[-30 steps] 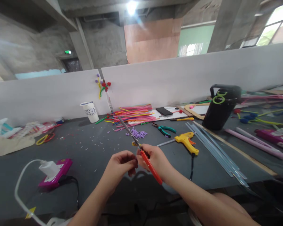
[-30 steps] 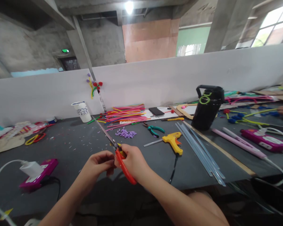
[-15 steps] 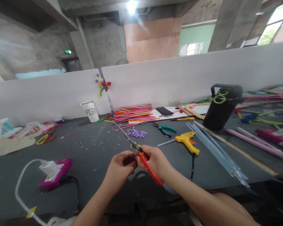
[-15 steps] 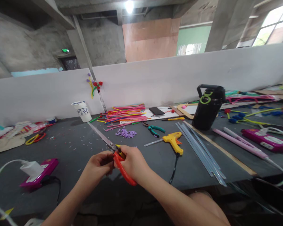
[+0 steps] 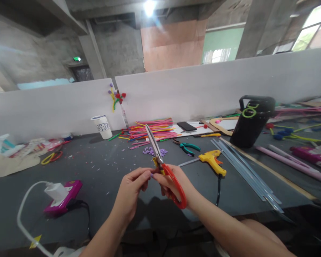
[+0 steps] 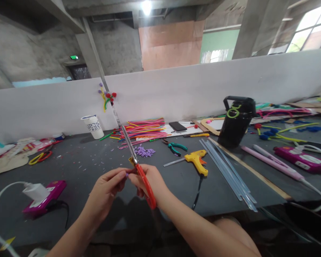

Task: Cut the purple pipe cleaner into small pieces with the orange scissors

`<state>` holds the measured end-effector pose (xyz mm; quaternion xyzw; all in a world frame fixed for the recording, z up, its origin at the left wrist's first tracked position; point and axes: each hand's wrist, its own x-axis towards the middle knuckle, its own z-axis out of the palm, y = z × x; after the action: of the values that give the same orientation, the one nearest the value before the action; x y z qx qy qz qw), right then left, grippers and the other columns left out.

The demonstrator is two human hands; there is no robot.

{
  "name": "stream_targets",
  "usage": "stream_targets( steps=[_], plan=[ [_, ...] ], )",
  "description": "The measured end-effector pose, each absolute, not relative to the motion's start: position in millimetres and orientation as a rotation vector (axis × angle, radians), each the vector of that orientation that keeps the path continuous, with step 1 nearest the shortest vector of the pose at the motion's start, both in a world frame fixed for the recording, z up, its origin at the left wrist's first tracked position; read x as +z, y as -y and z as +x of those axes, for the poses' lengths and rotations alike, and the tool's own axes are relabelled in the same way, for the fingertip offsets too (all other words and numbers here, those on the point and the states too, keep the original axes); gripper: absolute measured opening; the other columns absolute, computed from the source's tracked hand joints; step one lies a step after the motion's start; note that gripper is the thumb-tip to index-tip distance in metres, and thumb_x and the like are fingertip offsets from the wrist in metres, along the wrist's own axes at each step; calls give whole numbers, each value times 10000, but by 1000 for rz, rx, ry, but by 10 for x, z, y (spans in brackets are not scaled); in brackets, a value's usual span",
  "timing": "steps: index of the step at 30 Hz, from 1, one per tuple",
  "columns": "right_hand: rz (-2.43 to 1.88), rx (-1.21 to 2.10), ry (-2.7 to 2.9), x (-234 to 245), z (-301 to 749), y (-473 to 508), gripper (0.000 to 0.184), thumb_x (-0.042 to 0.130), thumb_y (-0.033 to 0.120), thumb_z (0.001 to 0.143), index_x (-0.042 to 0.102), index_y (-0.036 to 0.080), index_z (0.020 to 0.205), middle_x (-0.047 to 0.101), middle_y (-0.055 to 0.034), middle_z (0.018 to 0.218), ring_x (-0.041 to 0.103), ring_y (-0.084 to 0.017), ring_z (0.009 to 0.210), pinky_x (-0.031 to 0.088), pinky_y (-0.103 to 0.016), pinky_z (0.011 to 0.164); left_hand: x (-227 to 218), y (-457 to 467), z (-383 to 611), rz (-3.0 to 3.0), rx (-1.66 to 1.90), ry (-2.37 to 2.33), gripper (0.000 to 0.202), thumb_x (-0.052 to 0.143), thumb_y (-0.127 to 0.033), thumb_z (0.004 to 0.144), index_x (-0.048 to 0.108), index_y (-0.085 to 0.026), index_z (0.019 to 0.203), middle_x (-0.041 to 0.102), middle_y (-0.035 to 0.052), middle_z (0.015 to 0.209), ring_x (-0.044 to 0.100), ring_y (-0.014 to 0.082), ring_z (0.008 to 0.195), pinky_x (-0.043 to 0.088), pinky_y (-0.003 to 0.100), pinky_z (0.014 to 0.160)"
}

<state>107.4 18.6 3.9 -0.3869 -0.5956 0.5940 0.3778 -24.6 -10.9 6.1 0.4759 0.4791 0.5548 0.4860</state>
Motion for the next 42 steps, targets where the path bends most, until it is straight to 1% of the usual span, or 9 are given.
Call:
stream_targets(
  steps=[4, 10, 13, 15, 20, 22, 26, 33, 42],
  plan=[
    [-935, 1569, 1470, 47, 1063, -166, 237, 492, 418, 667, 421, 201, 605, 346, 104, 339, 376, -73, 293, 363, -197, 342, 85, 139, -243, 1495, 1397, -1322, 143, 595, -252, 715, 710, -199, 782, 531, -5, 667, 426, 98, 552, 329, 210, 511],
    [-1010, 1504, 1541, 52, 1088, -174, 146, 505, 335, 663, 466, 195, 645, 373, 99, 352, 382, -73, 290, 294, -169, 303, 95, 139, -276, 1601, 1377, -1353, 92, 581, -227, 708, 647, -182, 661, 544, -6, 636, 474, 121, 577, 366, 212, 540],
    [-1033, 1431, 1600, 40, 1099, -183, 85, 523, 267, 642, 479, 194, 642, 384, 97, 385, 378, -62, 315, 291, -163, 329, 110, 136, -299, 1732, 1327, -1392, 76, 586, -197, 689, 633, -175, 634, 570, 7, 670, 511, 139, 640, 382, 216, 587],
    [-1032, 1396, 1628, 41, 1116, -185, 85, 538, 249, 636, 475, 192, 633, 392, 91, 414, 378, -58, 343, 294, -167, 359, 120, 134, -314, 1721, 1289, -1413, 67, 595, -200, 679, 630, -172, 629, 570, 3, 651, 507, 135, 625, 379, 214, 582],
    [-972, 1163, 1851, 60, 1210, -164, 201, 565, 370, 687, 486, 186, 677, 425, 57, 542, 396, -79, 485, 316, -188, 457, 147, 140, -367, 1371, 1432, -1287, 77, 604, -221, 692, 591, -176, 631, 488, -47, 541, 428, 88, 523, 347, 191, 517],
    [-934, 1073, 1980, 42, 1234, -139, 261, 538, 442, 716, 496, 191, 772, 472, 37, 624, 417, -100, 558, 329, -200, 503, 161, 157, -384, 1225, 1555, -1222, 61, 610, -222, 692, 590, -177, 656, 498, -50, 552, 430, 82, 525, 356, 186, 520],
    [-889, 1120, 2117, -35, 1199, -74, 346, 444, 539, 759, 477, 195, 772, 466, 27, 638, 415, -111, 573, 323, -207, 517, 178, 209, -391, 1116, 1698, -1185, 47, 618, -220, 691, 601, -178, 705, 539, -45, 578, 461, 82, 544, 387, 182, 545],
    [-848, 1138, 2175, -51, 1094, 2, 346, 433, 532, 769, 465, 189, 789, 490, 17, 674, 425, -114, 590, 331, -211, 544, 214, 241, -396, 1279, 1794, -1341, 62, 585, -236, 728, 595, -177, 714, 584, -30, 615, 534, 99, 581, 431, 188, 575],
    [-835, 1133, 2188, -57, 1056, 36, 424, 376, 595, 771, 458, 179, 754, 468, 20, 648, 395, -108, 574, 320, -210, 529, 217, 252, -416, 1364, 1836, -1350, 46, 573, -219, 747, 589, -192, 714, 575, -48, 616, 537, 73, 576, 433, 155, 566]
  ],
)
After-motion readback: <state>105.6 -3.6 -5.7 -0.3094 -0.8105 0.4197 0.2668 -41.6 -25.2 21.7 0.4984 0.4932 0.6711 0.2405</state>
